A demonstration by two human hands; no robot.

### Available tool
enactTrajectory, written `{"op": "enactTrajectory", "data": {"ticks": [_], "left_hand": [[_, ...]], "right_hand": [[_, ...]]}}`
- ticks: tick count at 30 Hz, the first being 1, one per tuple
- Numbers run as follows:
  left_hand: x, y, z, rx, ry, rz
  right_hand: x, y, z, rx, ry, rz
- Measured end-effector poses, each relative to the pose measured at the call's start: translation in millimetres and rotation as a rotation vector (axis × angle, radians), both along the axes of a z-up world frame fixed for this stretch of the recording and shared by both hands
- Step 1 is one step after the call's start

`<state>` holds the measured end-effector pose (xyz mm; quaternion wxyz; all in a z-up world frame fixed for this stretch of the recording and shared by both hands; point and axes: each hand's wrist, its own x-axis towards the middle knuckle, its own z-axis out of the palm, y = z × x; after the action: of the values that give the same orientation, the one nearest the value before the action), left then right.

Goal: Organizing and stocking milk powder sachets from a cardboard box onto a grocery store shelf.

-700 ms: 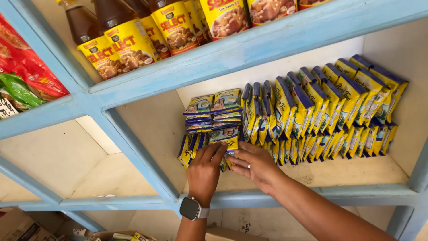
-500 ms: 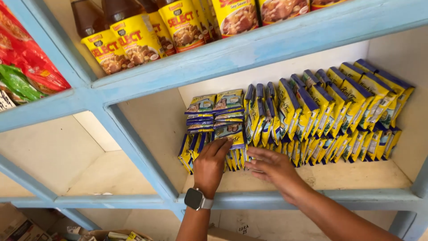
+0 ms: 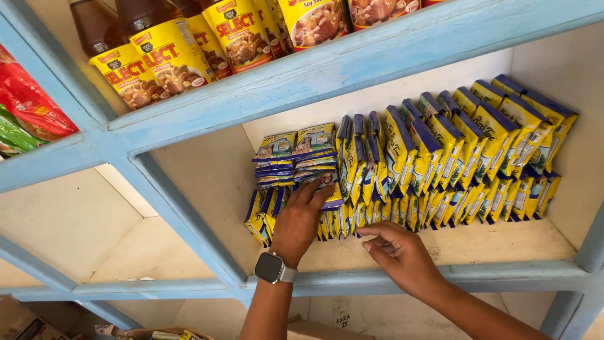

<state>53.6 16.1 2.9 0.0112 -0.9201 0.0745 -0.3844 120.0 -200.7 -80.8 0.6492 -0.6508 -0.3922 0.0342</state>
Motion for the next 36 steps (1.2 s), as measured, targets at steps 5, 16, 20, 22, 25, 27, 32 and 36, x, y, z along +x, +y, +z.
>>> {"op": "enactTrajectory", "data": {"ticks": [5,16,20,22,25,27,32,36], "left_hand": [[-4.6,6.2,8.4,0.018,0.061,-0.074],[-11.6,1.9,14.8,0.030,0.152,0.039],[-10.9,2.8,18.5,0.046,0.167,0.031],[-11.4,2.0,22.8,0.031,0.194,0.024],[-15.6,-1.2,30.7,-0.043,0.227,0.001],[-18.0,-2.4,32.8,-0.023,0.199,-0.007],[-19.1,0.6,21.5,0.061,0.059,0.082],[-26.4,-3.9,21.0,0.033,-0.123,0.126]], "right_hand": [[1.5,2.8,-9.6,0.009,-0.045,0.007],[9.1,-5.5,-11.0,0.000,-0.025,0.048],[8.4,-5.6,-10.9,-0.005,-0.019,0.037],[9.0,-5.6,-12.2,0.002,-0.021,0.036],[9.2,-6.5,-12.6,0.011,-0.018,0.040],[7.7,-7.7,-10.3,0.003,-0.019,0.030],[5.5,-8.3,-7.7,-0.005,-0.006,0.028],[9.3,-6.4,-14.7,0.029,-0.023,0.033]]}}
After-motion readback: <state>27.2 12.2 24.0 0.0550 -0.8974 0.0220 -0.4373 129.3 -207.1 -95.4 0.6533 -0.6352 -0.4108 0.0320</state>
